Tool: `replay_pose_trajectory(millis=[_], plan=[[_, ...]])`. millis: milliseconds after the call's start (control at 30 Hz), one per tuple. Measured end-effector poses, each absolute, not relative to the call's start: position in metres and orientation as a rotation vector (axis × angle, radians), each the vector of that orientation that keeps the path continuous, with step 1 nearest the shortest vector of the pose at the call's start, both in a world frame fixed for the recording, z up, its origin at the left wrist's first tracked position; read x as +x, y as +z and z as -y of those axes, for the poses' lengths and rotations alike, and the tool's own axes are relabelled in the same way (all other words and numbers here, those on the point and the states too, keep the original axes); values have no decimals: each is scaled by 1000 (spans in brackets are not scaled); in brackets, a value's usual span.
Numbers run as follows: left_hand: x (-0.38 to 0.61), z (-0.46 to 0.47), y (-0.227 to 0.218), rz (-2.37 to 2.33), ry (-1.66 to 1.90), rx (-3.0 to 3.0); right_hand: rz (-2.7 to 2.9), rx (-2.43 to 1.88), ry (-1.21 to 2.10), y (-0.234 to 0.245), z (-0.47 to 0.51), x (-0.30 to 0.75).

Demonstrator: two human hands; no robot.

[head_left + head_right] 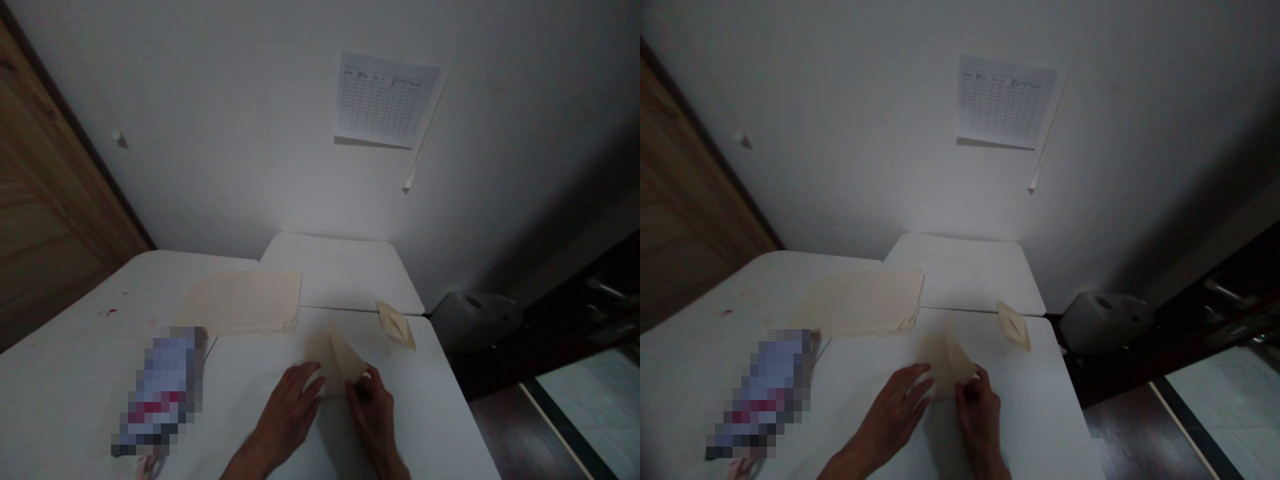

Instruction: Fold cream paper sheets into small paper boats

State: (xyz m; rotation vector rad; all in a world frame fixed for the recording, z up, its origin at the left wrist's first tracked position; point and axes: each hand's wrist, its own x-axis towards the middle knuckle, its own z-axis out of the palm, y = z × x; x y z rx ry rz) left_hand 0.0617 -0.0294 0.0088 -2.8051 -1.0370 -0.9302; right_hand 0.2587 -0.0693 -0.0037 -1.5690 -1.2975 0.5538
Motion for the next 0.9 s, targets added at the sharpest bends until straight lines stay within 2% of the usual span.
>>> replay_pose_trajectory(millis=[100,333,567,667,767,900], plan=[[65,27,9,1024,-714,-2913,1174,-1568,613,1,71,257],[100,13,17,1259,-487,-2871,1156,-1792,463,5,76,257],[121,-4,22,1250,-458,-2905,1188,-1850,354,3,90,262],[121,-4,19,1254,-463,-2903,1251,-1900,187,4,97,266],[120,-4,14,1238,-513,-2910,1448,-1773,-11,9,88,270],[117,-5,6,1192,-631,-2938,1765,-1550,35,17,51,276]])
